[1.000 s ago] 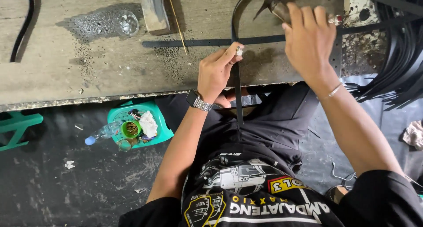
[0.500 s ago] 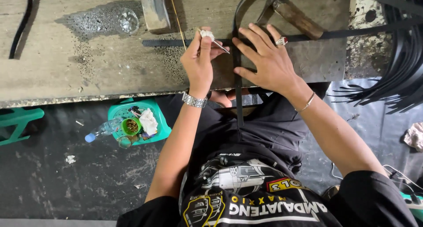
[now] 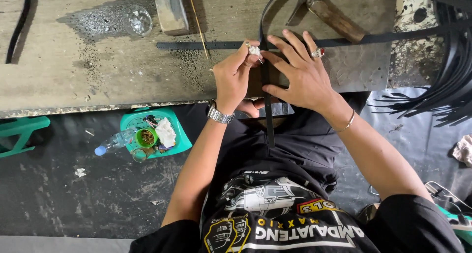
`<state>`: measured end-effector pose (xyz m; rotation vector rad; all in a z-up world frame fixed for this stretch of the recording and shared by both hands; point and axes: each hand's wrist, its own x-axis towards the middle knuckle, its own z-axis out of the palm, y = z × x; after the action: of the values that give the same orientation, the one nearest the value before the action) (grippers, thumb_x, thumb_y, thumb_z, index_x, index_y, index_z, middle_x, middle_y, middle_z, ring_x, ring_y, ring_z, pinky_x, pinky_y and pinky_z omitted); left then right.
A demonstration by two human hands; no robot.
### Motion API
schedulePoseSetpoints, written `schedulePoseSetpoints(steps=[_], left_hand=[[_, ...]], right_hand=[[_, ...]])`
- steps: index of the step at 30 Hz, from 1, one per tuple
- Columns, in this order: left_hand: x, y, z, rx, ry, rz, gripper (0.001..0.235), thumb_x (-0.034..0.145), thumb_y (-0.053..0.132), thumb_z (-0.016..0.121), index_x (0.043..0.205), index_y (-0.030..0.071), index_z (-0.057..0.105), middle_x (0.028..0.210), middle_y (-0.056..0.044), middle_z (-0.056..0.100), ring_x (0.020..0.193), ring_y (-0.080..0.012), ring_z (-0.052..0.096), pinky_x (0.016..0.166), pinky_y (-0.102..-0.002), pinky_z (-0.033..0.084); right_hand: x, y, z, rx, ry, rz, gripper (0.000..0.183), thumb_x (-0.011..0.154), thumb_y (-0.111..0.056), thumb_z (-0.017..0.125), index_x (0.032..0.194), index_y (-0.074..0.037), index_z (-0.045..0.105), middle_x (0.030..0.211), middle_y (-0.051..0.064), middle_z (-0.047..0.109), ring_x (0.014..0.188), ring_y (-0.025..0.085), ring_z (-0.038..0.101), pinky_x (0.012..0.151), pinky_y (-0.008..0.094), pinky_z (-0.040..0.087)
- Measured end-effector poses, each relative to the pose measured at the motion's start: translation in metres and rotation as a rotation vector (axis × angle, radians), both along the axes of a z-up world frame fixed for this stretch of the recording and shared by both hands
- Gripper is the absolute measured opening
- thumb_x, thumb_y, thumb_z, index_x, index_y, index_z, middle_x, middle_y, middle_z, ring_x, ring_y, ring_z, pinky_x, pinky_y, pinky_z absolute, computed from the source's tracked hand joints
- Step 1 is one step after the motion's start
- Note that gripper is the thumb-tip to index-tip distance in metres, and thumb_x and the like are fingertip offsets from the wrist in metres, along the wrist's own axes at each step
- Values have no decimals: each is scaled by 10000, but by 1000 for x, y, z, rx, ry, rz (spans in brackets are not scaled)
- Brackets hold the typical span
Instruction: Applying a finishing substance to the edge of a leather strap and hammering it to secure the edge.
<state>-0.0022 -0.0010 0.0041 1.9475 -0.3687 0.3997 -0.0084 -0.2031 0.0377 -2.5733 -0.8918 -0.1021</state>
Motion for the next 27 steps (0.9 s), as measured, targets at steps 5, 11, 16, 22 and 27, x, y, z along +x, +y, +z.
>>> schedulePoseSetpoints(steps=[5, 11, 16, 22, 27], left_hand=[[-1, 2, -12, 49, -12, -9, 242, 1083, 68, 591, 1316, 123, 620, 1016, -13, 794, 863, -149, 789, 792, -274, 657], [-1, 4, -34, 62, -86, -28, 483, 1101, 38, 628, 1511, 229, 459, 1229, -6, 755, 950, -155, 793, 858, -288, 698], [-2, 2, -30, 108, -99, -51, 426, 1075, 12, 656, 1449, 172, 528, 1244, -4, 748, 959, -135, 793, 831, -265, 701], [-4, 0, -18, 117, -112, -107, 449, 1020, -76, 674, 1394, 150, 571, 965, -32, 771, 886, -117, 787, 791, -244, 686], [-5, -2, -14, 211, -166, -103, 492, 1011, -120, 639, 1400, 169, 553, 944, -11, 769, 851, -101, 771, 687, -248, 646]], right_hand=[[0, 0, 1, 0, -16, 6, 644, 962, -494, 740, 1403, -31, 668, 1593, 141, 474, 1505, 383, 366, 1244, 591, 186], [0, 0, 1, -5, -9, -1, 625, 937, -480, 769, 1369, -39, 675, 1595, 136, 472, 1509, 375, 365, 1247, 586, 178], [1, -3, -6, -17, -35, -8, 634, 915, -489, 799, 1360, -49, 699, 1592, 139, 495, 1513, 358, 372, 1261, 558, 169], [21, -31, 3, 172, -247, -250, 311, 1018, -134, 628, 1285, 27, 638, 1303, 179, 563, 1232, 333, 520, 1041, 469, 379], [50, -76, -18, -537, -411, -442, 340, 1058, -408, 785, 1246, -143, 685, 1128, 39, 589, 1040, 234, 580, 744, 368, 507]])
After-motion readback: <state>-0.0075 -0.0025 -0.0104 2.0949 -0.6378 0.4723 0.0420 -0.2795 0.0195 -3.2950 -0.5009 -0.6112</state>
